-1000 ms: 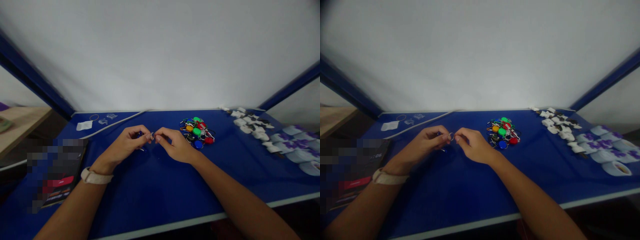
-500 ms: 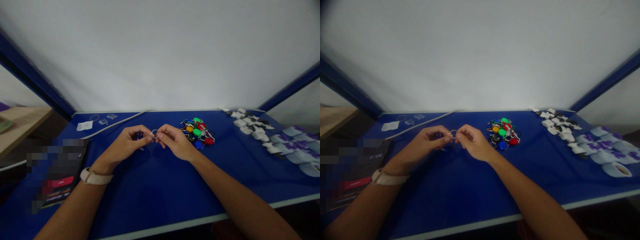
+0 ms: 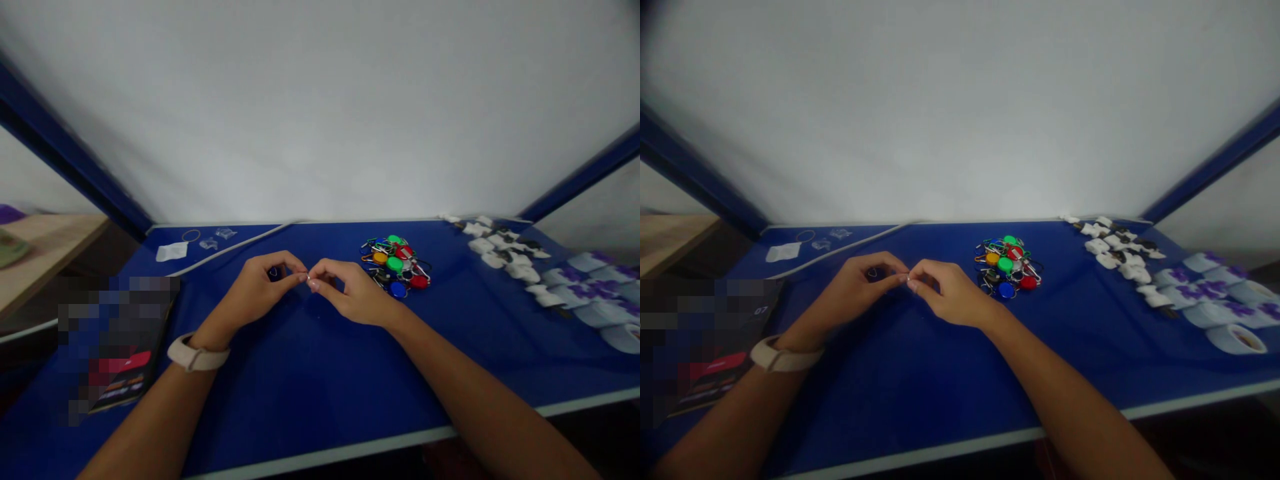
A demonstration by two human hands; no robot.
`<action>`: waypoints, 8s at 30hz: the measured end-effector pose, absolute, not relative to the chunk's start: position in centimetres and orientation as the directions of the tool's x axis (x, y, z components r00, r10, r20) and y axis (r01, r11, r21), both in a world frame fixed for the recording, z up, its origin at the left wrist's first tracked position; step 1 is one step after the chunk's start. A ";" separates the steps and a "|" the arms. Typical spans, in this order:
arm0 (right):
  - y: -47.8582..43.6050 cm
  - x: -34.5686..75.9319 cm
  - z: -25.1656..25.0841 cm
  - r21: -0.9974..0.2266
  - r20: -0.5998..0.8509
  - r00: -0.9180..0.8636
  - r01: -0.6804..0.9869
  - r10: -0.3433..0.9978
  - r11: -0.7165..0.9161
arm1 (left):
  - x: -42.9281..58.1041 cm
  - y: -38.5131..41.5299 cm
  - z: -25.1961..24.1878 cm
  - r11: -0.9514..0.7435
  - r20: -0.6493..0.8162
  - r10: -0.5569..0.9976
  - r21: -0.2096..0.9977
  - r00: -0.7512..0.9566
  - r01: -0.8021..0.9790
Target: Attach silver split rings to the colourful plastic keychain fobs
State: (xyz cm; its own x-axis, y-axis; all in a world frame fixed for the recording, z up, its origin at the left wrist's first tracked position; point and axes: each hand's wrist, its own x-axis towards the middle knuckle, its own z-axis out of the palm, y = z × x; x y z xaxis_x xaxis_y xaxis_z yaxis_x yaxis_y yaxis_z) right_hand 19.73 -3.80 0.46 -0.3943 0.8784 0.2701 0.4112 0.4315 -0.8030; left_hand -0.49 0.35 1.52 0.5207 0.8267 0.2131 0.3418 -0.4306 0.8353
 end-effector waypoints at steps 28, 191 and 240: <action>-3.6 19.4 -0.7 -0.621 0.572 -0.379 0.379 0.727 0.686 | 0.4 -0.5 1.0 -0.526 0.407 0.844 0.757 0.349 0.388; -3.9 19.1 -0.3 -0.209 0.260 -0.307 0.908 0.915 0.364 | 0.0 -0.2 0.3 -0.684 0.304 0.684 0.583 0.663 0.438; -3.7 19.1 -0.4 -0.359 0.278 -0.200 0.886 0.940 0.295 | 0.0 -0.1 0.0 -0.683 0.310 0.679 0.598 0.665 0.419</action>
State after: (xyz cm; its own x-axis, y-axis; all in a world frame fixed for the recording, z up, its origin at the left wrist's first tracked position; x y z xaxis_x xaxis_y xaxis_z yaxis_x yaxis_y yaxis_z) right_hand 19.07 -3.69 -0.43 -0.2001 0.9396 0.2778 0.8857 0.2947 -0.3588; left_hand 0.02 -0.11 0.03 0.6648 0.6795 0.3104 0.4191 -0.6832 0.5980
